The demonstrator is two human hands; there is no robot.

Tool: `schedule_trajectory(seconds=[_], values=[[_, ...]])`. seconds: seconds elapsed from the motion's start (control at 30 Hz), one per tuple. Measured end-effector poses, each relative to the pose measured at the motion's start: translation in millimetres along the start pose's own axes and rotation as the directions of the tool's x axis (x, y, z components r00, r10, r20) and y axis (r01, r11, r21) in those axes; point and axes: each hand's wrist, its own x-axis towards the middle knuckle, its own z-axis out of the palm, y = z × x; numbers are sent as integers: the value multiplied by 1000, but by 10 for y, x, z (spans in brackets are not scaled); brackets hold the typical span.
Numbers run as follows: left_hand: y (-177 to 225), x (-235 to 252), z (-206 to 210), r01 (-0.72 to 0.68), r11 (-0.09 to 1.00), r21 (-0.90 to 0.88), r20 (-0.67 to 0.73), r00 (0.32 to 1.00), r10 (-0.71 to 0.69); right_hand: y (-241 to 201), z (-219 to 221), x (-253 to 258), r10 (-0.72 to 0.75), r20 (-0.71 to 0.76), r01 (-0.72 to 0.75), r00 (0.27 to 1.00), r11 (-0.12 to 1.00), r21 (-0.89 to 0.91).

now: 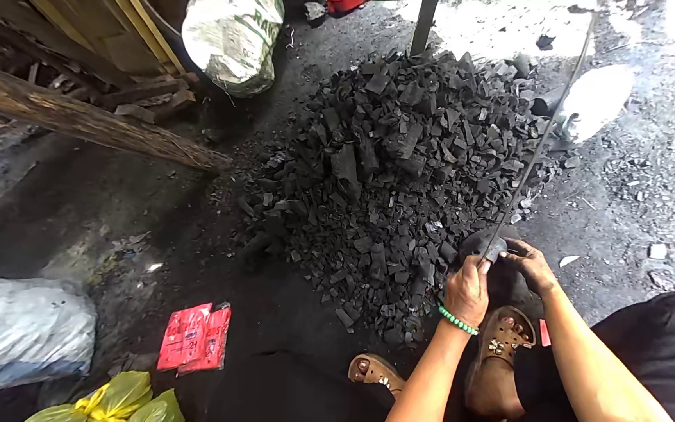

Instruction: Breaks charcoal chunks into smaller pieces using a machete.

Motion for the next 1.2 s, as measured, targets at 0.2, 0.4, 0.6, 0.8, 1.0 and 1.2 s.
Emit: schedule_trajectory(seconds=[0.2, 0.4, 0.6, 0.8, 1.0, 1.2], values=[[-262, -59, 70, 403, 748, 527, 597, 452, -663, -26, 69, 7, 7, 49, -4, 999, 999, -47], [101, 289, -172, 400, 831, 386, 586, 589, -556, -5, 63, 44, -20, 58, 23, 998, 999, -39], [268, 487, -123, -178, 979, -102, -208, 966, 154, 45, 52, 60, -20, 60, 22, 998, 999, -26], [-299, 8, 146, 432, 747, 505, 579, 471, -665, 39, 49, 66, -7, 51, 10, 999, 998, -55], [-424, 79, -50, 460, 732, 502, 551, 482, -681, 157, 117, -35, -4, -28, 6, 1000, 998, 58], [-680, -126, -184, 492, 732, 471, 550, 485, -680, 92, 433, -22, -107, 22, 103, 994, 851, -514]])
